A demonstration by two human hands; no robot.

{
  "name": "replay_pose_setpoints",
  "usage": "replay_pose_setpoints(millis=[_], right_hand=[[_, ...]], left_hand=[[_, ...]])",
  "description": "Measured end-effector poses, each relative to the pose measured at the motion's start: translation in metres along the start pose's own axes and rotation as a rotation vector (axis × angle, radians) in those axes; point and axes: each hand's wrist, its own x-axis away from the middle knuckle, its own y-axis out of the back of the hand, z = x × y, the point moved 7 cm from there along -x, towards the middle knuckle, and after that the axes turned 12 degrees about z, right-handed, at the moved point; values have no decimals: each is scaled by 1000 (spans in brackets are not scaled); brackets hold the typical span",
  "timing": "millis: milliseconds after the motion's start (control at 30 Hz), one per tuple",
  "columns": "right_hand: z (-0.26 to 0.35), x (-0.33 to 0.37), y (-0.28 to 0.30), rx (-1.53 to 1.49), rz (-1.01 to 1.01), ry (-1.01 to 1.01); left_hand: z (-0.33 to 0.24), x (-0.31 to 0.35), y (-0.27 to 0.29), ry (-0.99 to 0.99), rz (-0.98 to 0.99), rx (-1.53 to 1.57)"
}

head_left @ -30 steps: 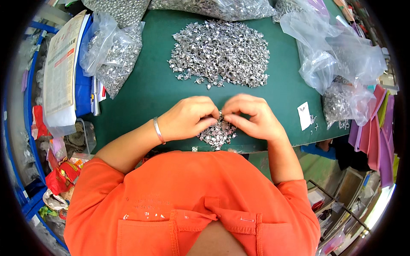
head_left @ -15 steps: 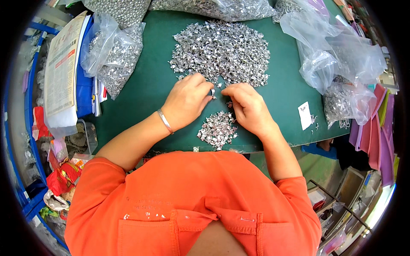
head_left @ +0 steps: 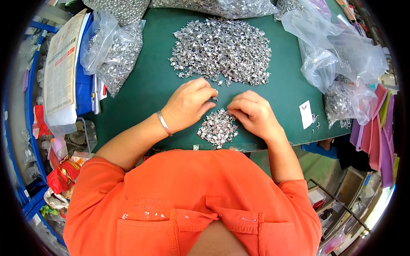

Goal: The person sorts small silver metal fasteners on a green table, picking them up one by one and placing them into a separate pile. The hands repeatedly reach into a large pile, select individual pieces, and move them to a smaller pile on the right.

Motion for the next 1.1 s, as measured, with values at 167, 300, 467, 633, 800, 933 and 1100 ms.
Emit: replay_pose_setpoints(millis=[167, 300, 467, 633, 800, 933, 1100], right_hand=[[5, -17, 2, 16, -149, -1], [3, -33, -13, 118, -92, 17], [1, -22, -11, 198, -106, 7], [-3, -5, -6, -135, 60, -45], [-3, -22, 2, 144, -177, -22], [-14, -8, 9, 95, -255, -113], [-13, -15, 4, 156, -263, -90]], left_hand=[[1, 4, -3, 23, -38, 8], [-1, 11, -2, 62, 74, 103], [5, 22, 3, 166, 109, 135], [10, 15, 13, 119, -22, 40], [8, -19, -4, 50, -64, -155], [9, -13, -3, 48, -40, -87], [9, -13, -1, 66, -113, -54]])
